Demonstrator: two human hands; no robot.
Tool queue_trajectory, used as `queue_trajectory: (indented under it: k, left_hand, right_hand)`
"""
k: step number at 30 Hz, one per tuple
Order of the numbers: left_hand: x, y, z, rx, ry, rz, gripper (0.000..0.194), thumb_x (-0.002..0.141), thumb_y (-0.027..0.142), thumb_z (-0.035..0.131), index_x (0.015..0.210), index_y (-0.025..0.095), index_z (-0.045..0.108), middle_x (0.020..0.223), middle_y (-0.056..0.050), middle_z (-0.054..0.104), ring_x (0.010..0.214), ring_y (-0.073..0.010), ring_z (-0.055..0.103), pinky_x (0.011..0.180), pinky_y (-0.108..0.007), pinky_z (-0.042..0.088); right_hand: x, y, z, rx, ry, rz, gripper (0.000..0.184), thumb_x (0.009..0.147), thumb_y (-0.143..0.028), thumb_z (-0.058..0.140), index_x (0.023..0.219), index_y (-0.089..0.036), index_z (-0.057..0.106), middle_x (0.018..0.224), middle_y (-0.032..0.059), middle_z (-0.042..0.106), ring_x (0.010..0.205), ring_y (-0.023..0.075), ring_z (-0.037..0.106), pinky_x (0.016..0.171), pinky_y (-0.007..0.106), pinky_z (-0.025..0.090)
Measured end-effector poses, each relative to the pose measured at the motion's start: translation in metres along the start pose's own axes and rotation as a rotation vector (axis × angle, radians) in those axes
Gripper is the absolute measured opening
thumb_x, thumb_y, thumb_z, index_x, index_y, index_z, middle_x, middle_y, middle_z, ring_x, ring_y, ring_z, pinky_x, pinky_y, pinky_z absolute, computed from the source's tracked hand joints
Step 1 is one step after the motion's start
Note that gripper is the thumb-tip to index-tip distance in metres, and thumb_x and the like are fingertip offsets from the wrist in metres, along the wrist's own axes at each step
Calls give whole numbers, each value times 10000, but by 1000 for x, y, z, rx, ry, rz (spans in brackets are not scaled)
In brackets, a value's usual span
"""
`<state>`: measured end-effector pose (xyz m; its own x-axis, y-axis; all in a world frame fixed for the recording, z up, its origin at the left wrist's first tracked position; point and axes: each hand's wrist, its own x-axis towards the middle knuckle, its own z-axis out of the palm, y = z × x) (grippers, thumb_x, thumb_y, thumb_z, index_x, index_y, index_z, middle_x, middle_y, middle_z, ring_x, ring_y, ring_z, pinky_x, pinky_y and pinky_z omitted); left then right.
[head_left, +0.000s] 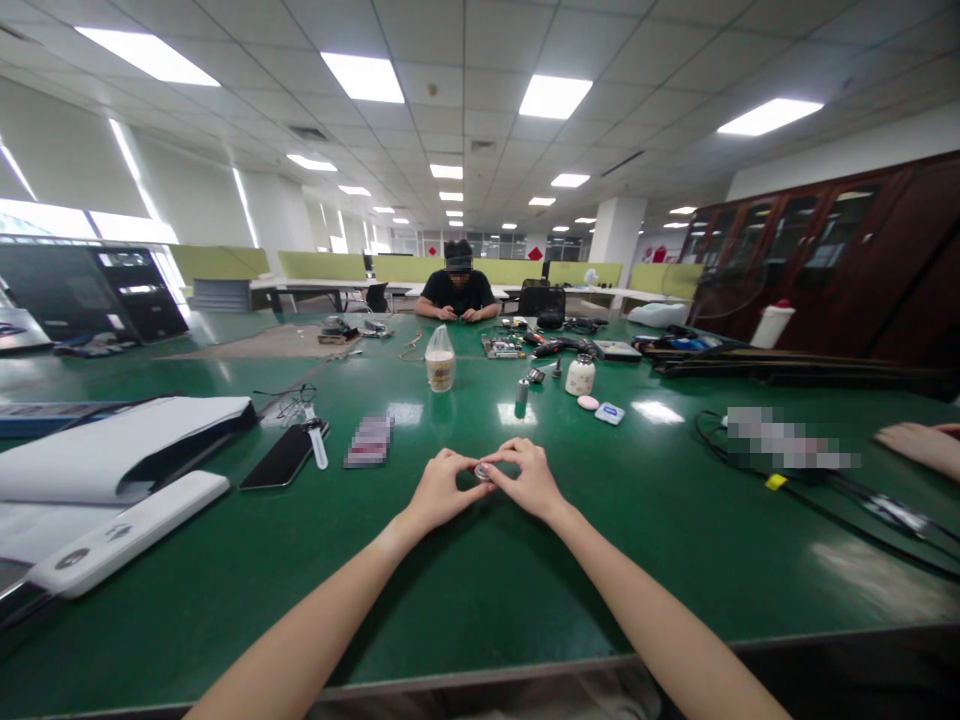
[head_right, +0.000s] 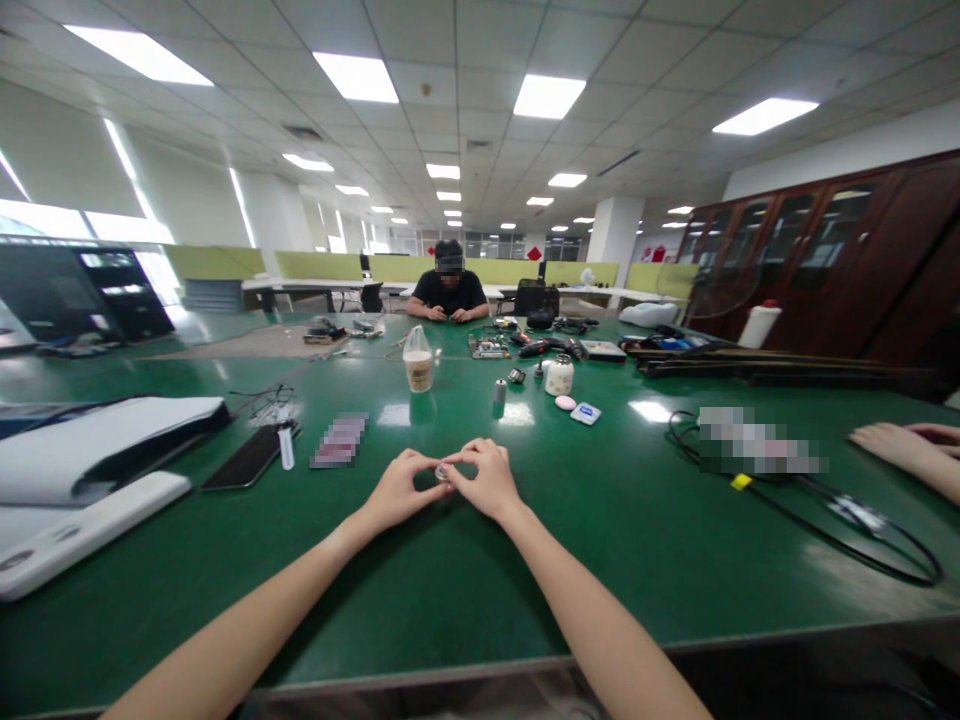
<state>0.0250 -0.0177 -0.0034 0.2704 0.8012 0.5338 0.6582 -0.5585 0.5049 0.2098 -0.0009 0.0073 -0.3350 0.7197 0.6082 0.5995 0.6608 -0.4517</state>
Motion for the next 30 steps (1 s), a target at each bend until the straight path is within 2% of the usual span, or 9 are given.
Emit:
queue_trajectory:
  k: [4, 8, 12, 15, 17, 20, 26, 30]
  left_hand:
    - [1, 2, -1, 1, -25, -19, 337, 739, 494, 672, 978, 261, 720, 890, -32, 715, 858, -211, 564, 787, -340, 447]
    - [1, 3, -2, -2, -24, -38, 367, 718, 517, 684, 973, 255, 720, 892, -36, 713, 872, -216, 558, 804, -346, 449]
    - [1, 2, -1, -5, -25, -39, 363, 718, 520, 684, 974, 266, 719, 883, -28, 715, 864, -213, 556, 787, -337, 455]
    - [1, 1, -1, -2, -27, -38, 368, 722, 523, 680, 982, 266, 717, 886, -27, 714, 866, -215, 555, 786, -337, 455]
    - [1, 1, -1, -2, -30, -36, 372, 724, 526, 676, 985, 264, 716, 886, -28, 714, 866, -215, 554, 788, -337, 454]
    - [1, 1, -1, -7, -31, -37, 374, 724, 530, 674, 984, 265, 715, 881, -26, 715, 863, -213, 554, 786, -335, 455]
    - [1, 0, -1, -4, -42, -39, 387, 722, 550, 667, 988, 272, 713, 868, -18, 714, 849, -207, 550, 780, -331, 449]
    - [1, 0, -2, 5, -50, -36, 391, 732, 554, 657, 997, 271, 708, 867, -12, 717, 842, -204, 547, 776, -325, 439]
  right_hand:
    - [8, 6, -1, 57, 59, 12, 169, 837, -416, 617, 879, -308, 740, 891, 18, 642, 901, 179, 561, 853, 356, 374]
    - [15, 36, -4, 32, 153, 118, 223, 850, -443, 583, 928, -307, 741, 906, 40, 641, 916, 198, 542, 849, 367, 395]
    - [9, 74, -3, -179, 110, 214, 179, 780, -491, 644, 804, -355, 758, 936, 59, 616, 974, 254, 474, 880, 469, 349]
    - [3, 87, 1, -241, 77, 332, 160, 754, -493, 668, 791, -367, 760, 982, 80, 589, 1004, 283, 443, 878, 519, 335]
    - [1, 87, 3, -252, 62, 368, 175, 763, -500, 655, 858, -388, 750, 1020, 80, 579, 1035, 292, 432, 885, 533, 327]
    - [1, 83, 4, -241, 37, 345, 200, 768, -508, 645, 905, -396, 740, 1034, 74, 581, 1057, 294, 427, 897, 535, 319]
    - [3, 71, 0, -178, 62, 377, 169, 751, -477, 669, 793, -339, 756, 983, 68, 639, 1034, 301, 472, 891, 539, 343]
    - [4, 43, 2, 79, 135, 244, 216, 821, -439, 604, 880, -282, 740, 919, 37, 697, 920, 223, 577, 879, 421, 422]
